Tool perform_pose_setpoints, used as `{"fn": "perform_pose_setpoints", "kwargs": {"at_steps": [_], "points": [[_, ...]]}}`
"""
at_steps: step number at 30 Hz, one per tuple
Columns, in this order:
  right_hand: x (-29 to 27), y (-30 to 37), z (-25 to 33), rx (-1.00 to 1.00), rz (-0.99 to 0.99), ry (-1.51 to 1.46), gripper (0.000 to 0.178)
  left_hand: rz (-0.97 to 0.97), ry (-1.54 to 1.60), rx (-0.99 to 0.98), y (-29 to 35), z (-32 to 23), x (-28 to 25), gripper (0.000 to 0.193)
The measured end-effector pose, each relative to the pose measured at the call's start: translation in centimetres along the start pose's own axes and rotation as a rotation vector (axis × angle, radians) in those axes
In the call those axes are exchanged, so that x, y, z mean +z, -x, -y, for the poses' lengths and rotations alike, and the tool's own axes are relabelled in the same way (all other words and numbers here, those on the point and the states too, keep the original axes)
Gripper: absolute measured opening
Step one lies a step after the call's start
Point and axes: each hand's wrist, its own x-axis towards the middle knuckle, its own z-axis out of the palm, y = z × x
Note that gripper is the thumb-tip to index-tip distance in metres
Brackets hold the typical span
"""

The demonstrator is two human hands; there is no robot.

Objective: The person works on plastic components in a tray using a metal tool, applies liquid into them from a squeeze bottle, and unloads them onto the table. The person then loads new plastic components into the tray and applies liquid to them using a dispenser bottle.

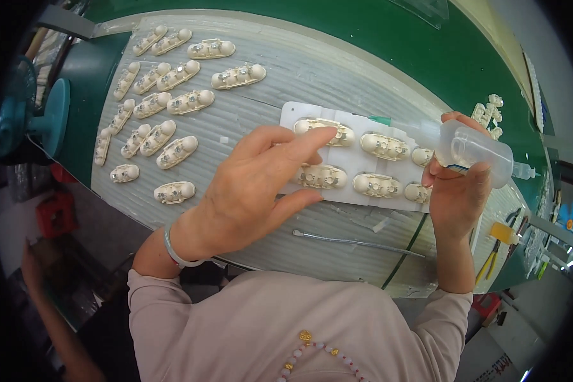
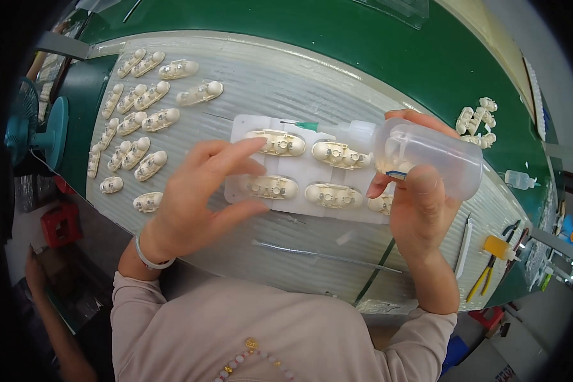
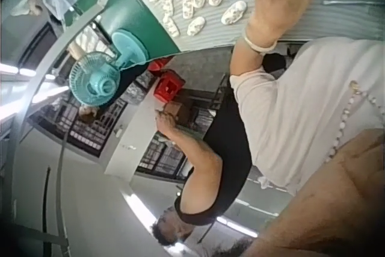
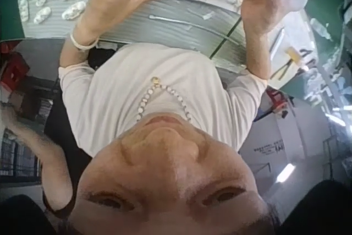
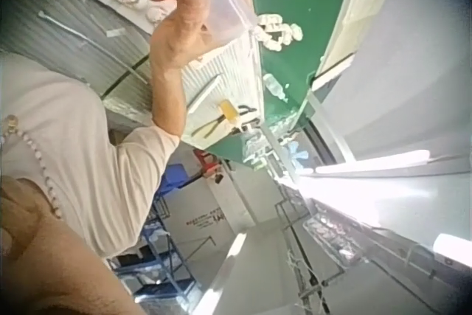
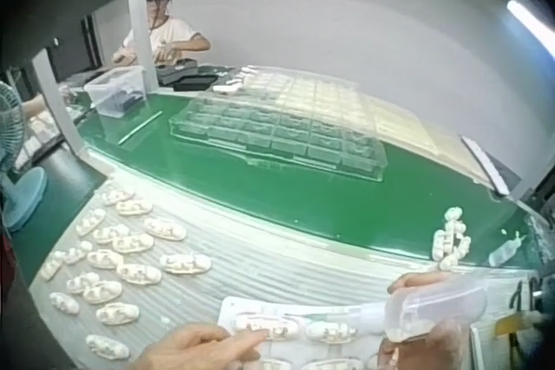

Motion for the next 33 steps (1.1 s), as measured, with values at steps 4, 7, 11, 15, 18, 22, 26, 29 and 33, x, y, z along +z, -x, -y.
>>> {"fn": "perform_pose_setpoints", "kwargs": {"at_steps": [4,7,11,15,18,22,26,29,33], "points": [[-0.1,-0.1,-0.1,0.010,0.038,0.013,0.068,0.006,-0.028,0.027,0.6,0.6,1.1,0.069],[0.0,0.2,0.5,0.046,0.065,0.084,0.065,0.000,-0.004,0.035,0.3,0.5,0.3,0.068],[0.0,0.1,0.2,-0.084,0.095,0.220,0.059,-0.176,0.036,-0.083,0.1,0.2,-0.5,0.065],[-0.3,-0.6,-0.7,-0.269,0.280,0.225,0.057,-0.253,0.020,-0.110,0.0,1.6,0.5,0.065],[0.4,-0.3,-0.9,-0.232,0.238,0.240,0.056,-0.172,-0.033,-0.069,0.1,1.6,0.4,0.060],[0.9,-0.2,-1.6,-0.244,0.229,0.250,0.053,-0.124,-0.091,-0.069,0.2,1.6,0.3,0.058],[1.1,-0.1,-1.8,-0.249,0.185,0.240,0.050,-0.138,-0.081,-0.055,0.3,1.8,0.7,0.056],[1.1,-0.1,-1.6,-0.241,0.188,0.274,0.050,-0.130,-0.100,-0.065,0.3,1.6,0.6,0.056],[1.3,-0.2,-1.7,-0.256,0.190,0.270,0.049,-0.128,-0.094,-0.069,0.3,1.6,0.6,0.055]]}}
